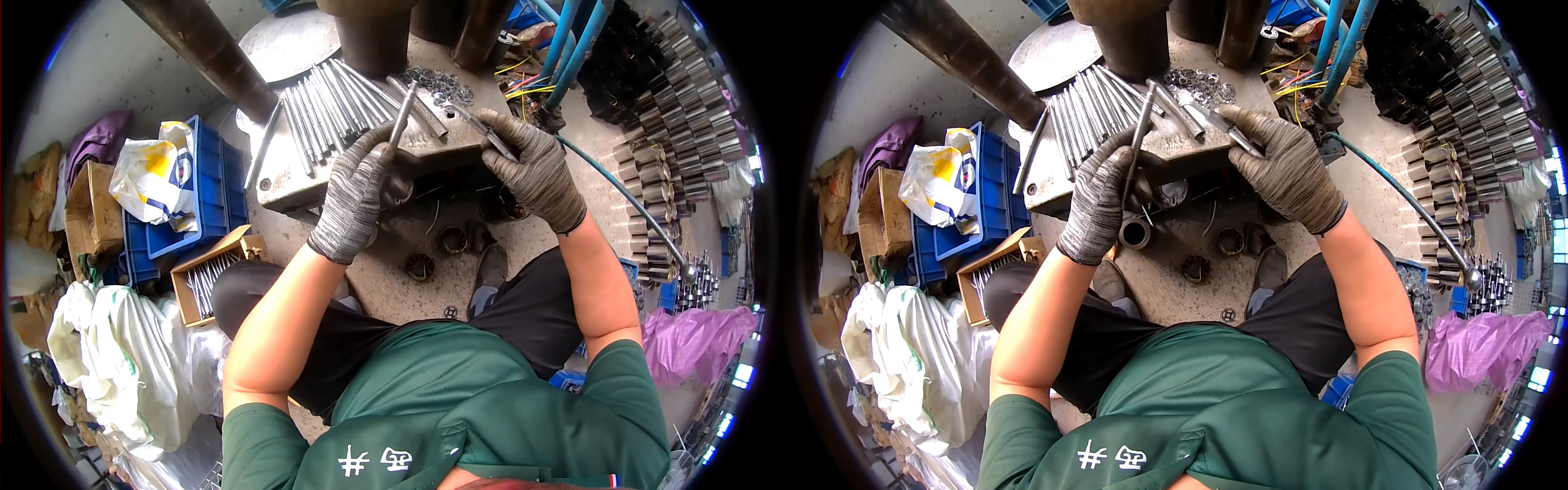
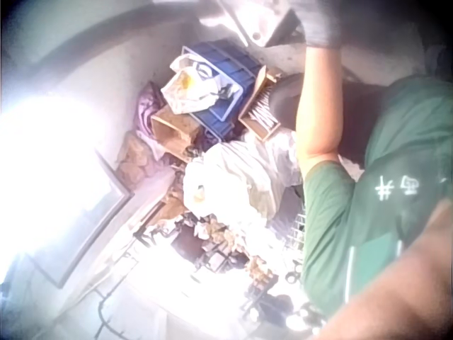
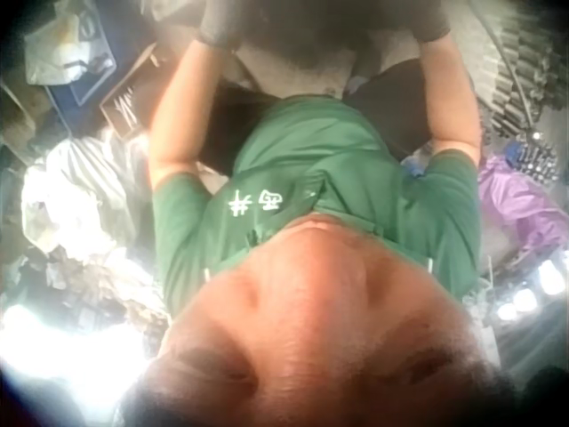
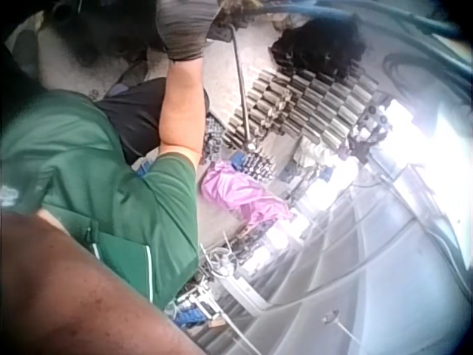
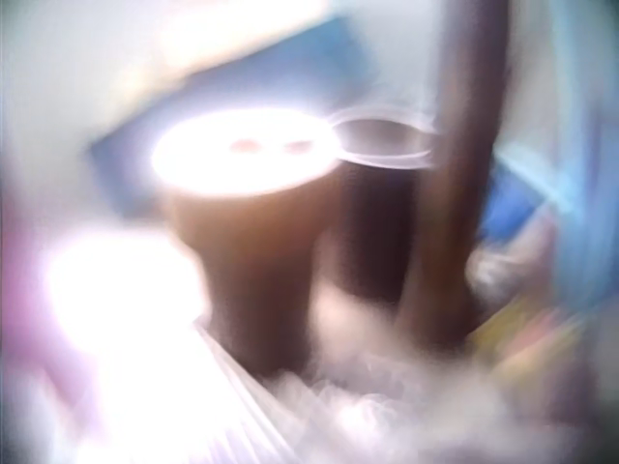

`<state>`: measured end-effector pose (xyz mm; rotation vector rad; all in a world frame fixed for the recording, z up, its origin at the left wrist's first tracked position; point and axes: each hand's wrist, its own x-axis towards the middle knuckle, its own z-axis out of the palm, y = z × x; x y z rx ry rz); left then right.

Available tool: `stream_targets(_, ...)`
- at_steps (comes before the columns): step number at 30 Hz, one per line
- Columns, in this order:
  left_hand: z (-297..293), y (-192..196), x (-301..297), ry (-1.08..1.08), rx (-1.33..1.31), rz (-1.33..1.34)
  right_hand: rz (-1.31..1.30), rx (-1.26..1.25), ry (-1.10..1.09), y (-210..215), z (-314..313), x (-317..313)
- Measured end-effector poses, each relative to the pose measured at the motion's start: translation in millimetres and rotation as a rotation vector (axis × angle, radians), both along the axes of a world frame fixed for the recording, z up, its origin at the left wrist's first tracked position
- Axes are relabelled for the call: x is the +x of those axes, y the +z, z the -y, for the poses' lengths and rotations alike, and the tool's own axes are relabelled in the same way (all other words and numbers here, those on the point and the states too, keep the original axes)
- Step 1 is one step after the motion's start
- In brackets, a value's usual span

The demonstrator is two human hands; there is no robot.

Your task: The person cleans metal rods using a tool and places them into a storage container.

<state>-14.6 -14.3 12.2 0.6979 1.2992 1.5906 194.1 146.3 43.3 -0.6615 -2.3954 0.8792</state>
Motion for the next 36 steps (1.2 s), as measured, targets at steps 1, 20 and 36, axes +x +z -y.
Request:
stream_targets(1,1.3,-0.6,1.4,-0.001,0.002,0.0,-0.017,-0.096,-0.04,2.5,-1.6,1.2)
stream_targets(20,14.4,0.0,-5.0,-0.107,0.042,-0.353,0.154,-0.156,0.242,16.2,-16.8,22.3)
stream_targets(36,21.2,-3.1,-10.0,-0.163,0.005,-0.311,0.248,-0.067,0.248,20.6,-7.7,16.1)
